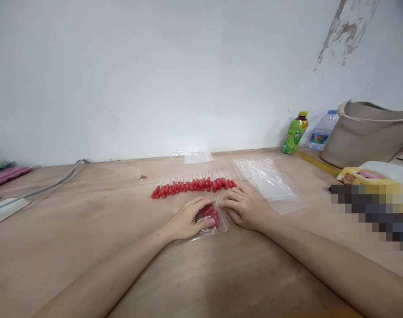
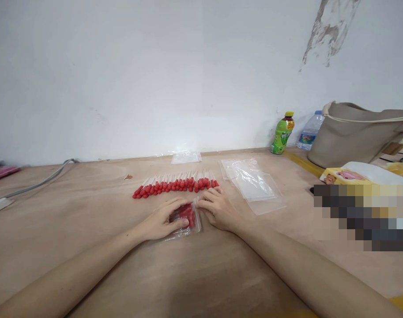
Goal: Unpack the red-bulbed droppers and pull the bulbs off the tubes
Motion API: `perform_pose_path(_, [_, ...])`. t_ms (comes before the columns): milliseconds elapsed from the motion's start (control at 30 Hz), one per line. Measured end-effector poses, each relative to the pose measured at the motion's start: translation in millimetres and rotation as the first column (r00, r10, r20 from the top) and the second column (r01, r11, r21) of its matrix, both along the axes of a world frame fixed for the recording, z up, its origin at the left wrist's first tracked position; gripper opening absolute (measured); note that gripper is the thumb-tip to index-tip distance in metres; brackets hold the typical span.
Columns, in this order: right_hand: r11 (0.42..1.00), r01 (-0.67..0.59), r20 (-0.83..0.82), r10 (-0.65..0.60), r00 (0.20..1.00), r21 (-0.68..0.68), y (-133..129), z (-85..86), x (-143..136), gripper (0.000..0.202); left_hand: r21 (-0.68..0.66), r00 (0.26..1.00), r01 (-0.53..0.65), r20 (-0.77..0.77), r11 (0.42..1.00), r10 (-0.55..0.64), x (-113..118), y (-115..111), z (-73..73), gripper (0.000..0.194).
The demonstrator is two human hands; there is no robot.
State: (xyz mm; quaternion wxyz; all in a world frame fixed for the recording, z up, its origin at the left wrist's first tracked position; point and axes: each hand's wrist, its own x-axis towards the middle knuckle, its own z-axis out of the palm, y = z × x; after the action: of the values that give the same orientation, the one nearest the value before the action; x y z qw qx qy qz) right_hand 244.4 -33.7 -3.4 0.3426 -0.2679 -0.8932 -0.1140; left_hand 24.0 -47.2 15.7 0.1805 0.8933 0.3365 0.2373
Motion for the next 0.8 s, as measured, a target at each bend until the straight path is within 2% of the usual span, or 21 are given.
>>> perform_pose_path(100, [0.998, -0.044, -0.072, 0.047, 0.996, 0.043, 3.0, -6.5, -1.9, 0.019, 0.052, 0.999, 0.022, 0.032, 0.998, -0.024, 7.3, 6.9, -0.3, 0.034])
perform_pose_path(233, [0.995, -0.060, -0.042, 0.063, 0.997, 0.079, 3.9, -8.8, -1.9, 0.019, 0.119, 0.998, 0.054, 0.032, 0.991, -0.058, 16.8, 16.6, -3.6, 0.029])
perform_pose_path(400, [0.995, -0.101, -0.042, 0.100, 0.994, -0.001, 1.5, -7.9, 0.8, 0.018, 0.120, 0.997, 0.051, 0.057, 0.991, -0.058, 18.1, 19.1, -6.8, 0.017])
perform_pose_path(533, [0.992, -0.083, -0.091, 0.074, 0.993, -0.093, -2.2, -7.1, 6.7, 0.014, 0.127, 0.995, 0.043, 0.088, 0.991, -0.054, 17.9, 16.4, -6.5, 0.017])
perform_pose_path(800, [0.989, -0.137, -0.045, 0.135, 0.990, -0.054, -6.1, -5.8, 6.2, 0.013, 0.135, 0.992, 0.047, 0.108, 0.990, -0.062, 19.7, 15.8, -6.4, 0.018])
